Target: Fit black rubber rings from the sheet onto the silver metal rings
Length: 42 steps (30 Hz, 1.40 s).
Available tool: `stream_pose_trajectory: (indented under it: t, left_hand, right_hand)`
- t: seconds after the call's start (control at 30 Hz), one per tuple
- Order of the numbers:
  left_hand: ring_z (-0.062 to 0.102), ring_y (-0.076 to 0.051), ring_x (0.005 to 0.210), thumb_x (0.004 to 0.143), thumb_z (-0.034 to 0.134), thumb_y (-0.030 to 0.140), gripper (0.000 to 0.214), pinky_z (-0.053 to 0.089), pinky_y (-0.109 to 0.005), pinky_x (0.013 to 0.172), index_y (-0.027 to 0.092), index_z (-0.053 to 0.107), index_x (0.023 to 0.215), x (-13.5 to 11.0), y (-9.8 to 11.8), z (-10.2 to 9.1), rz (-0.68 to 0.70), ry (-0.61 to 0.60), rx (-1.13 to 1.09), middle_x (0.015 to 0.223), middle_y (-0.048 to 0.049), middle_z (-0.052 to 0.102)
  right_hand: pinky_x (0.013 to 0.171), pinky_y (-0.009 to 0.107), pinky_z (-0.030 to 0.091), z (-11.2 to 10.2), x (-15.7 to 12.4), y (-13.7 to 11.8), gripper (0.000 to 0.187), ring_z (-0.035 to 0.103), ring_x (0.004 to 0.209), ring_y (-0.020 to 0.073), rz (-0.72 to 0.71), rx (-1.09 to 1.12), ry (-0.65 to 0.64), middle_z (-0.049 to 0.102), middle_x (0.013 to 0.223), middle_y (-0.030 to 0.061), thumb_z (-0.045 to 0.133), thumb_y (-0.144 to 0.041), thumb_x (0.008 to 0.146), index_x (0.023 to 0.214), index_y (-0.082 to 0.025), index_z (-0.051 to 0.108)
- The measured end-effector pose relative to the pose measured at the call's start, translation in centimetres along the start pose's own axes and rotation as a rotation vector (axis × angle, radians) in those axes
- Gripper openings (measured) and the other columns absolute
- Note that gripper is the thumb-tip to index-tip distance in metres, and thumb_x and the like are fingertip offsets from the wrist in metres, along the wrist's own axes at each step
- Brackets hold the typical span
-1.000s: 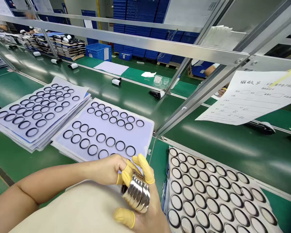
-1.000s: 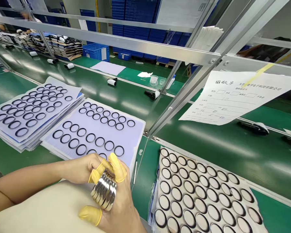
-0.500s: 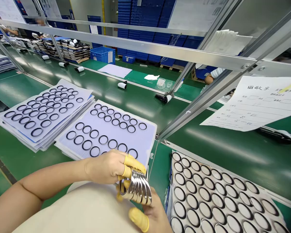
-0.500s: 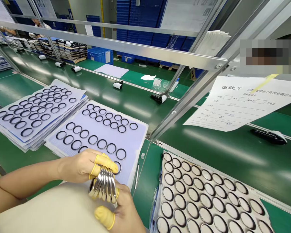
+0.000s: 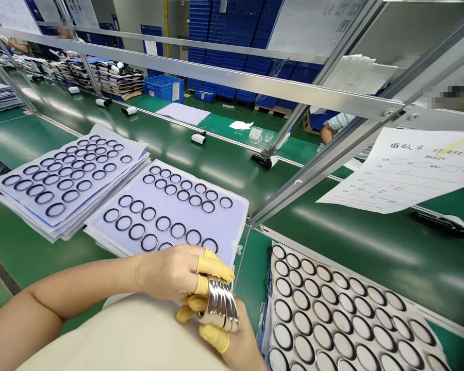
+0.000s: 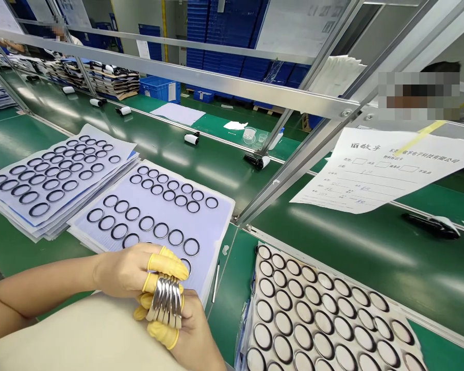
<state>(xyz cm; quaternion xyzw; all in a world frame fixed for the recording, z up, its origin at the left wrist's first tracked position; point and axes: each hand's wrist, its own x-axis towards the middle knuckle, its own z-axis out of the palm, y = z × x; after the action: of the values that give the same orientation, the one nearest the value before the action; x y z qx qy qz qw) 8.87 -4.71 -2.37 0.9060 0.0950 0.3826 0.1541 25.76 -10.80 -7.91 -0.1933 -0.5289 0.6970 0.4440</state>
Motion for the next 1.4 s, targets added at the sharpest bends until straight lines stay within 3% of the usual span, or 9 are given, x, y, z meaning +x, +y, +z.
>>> stream_pose_trajectory:
  t: [0.3, 0.5, 0.67, 0.77, 0.93, 1.07, 1.17, 1.27, 1.4]
  left_hand:
    - [0.07, -0.02, 0.091, 0.095, 0.043, 0.013, 0.027, 0.058, -0.027, 0.082, 0.011, 0.067, 0.082, -0.5, -0.5, 0.0, -0.01, 0.036, -0.057, 0.093, -0.0149, 0.074]
    - [0.069, -0.02, 0.093, 0.096, 0.043, 0.012, 0.025, 0.058, -0.03, 0.083, 0.009, 0.067, 0.088, -1.0, -0.7, 0.3, -0.05, 0.062, -0.067, 0.095, -0.0163, 0.074]
    - [0.068, -0.022, 0.097, 0.095, 0.047, 0.017, 0.021, 0.057, -0.032, 0.087, 0.009, 0.066, 0.096, -1.8, -1.5, 0.9, -0.024, 0.081, 0.026, 0.098, -0.0175, 0.073]
    - [0.067, -0.023, 0.1, 0.093, 0.049, 0.016, 0.019, 0.058, -0.034, 0.086, 0.01, 0.066, 0.099, -2.9, -2.6, 1.6, -0.032, 0.101, 0.123, 0.102, -0.0185, 0.072]
    - [0.058, -0.023, 0.117, 0.091, 0.042, 0.006, 0.03, 0.053, -0.038, 0.095, 0.014, 0.063, 0.111, -5.7, -4.3, 2.4, -0.241, 0.064, 0.234, 0.125, -0.0193, 0.062]
    - [0.049, -0.027, 0.129, 0.091, 0.047, 0.01, 0.032, 0.049, -0.044, 0.1, 0.021, 0.062, 0.118, -8.7, -4.7, 2.9, -0.529, 0.041, 0.305, 0.141, -0.0174, 0.047]
    - [0.05, -0.025, 0.128, 0.092, 0.048, 0.011, 0.034, 0.049, -0.043, 0.101, 0.023, 0.06, 0.121, -10.8, -4.7, 3.1, -0.682, 0.046, 0.281, 0.142, -0.015, 0.046]
    - [0.054, -0.023, 0.124, 0.093, 0.046, 0.011, 0.035, 0.05, -0.041, 0.099, 0.024, 0.059, 0.122, -12.2, -4.5, 3.0, -0.744, 0.072, 0.263, 0.142, -0.0134, 0.047]
    - [0.057, -0.022, 0.121, 0.093, 0.045, 0.012, 0.033, 0.052, -0.04, 0.098, 0.024, 0.06, 0.121, -12.5, -4.5, 2.4, -0.753, 0.136, 0.28, 0.14, -0.0111, 0.051]
  right_hand:
    - [0.066, 0.028, 0.052, -0.1, 0.4, -0.3, 0.027, 0.063, 0.064, 0.0162, -0.025, -0.114, -0.057, 0.074, 0.073, 0.0032, 0.063, -0.048, 0.086, 0.092, -0.027, 0.078]
    - [0.064, 0.029, 0.053, -0.3, 0.3, -0.1, 0.042, 0.065, 0.06, 0.0172, 0.12, -0.012, -0.085, 0.075, 0.068, 0.0064, 0.065, -0.058, 0.08, 0.095, -0.021, 0.078]
    - [0.078, 0.038, 0.056, -0.4, 0.8, 0.9, 0.034, 0.071, 0.081, 0.0253, 0.139, 0.025, 0.042, 0.078, 0.086, 0.0072, 0.071, -0.056, 0.075, 0.087, -0.025, 0.078]
    - [0.071, 0.034, 0.057, -0.6, 1.4, 1.8, 0.027, 0.07, 0.071, 0.0226, 0.099, -0.069, 0.162, 0.077, 0.075, 0.0035, 0.069, -0.05, 0.079, 0.087, -0.026, 0.079]
    - [0.067, 0.032, 0.055, -3.1, 2.0, 3.9, 0.023, 0.067, 0.068, 0.0217, 0.024, -0.607, 0.423, 0.074, 0.073, 0.0046, 0.07, -0.042, 0.079, 0.091, -0.024, 0.079]
    - [0.084, 0.044, 0.051, -7.6, 3.5, 6.0, 0.03, 0.066, 0.088, 0.0294, 0.067, -0.703, 0.588, 0.075, 0.088, 0.0117, 0.07, -0.044, 0.075, 0.094, -0.022, 0.079]
    - [0.088, 0.05, 0.048, -10.2, 5.3, 6.8, 0.036, 0.065, 0.088, 0.0324, 0.097, -0.694, 0.68, 0.074, 0.082, 0.0139, 0.076, -0.049, 0.067, 0.086, -0.019, 0.079]
    - [0.085, 0.05, 0.052, -10.0, 6.8, 6.2, 0.039, 0.069, 0.082, 0.0304, 0.138, -0.573, 0.644, 0.076, 0.08, 0.0127, 0.073, -0.052, 0.07, 0.088, -0.018, 0.078]
    - [0.079, 0.047, 0.057, -6.2, 7.4, 4.2, 0.044, 0.073, 0.075, 0.0268, 0.155, -0.336, 0.503, 0.078, 0.081, 0.0104, 0.062, -0.06, 0.08, 0.09, -0.02, 0.077]
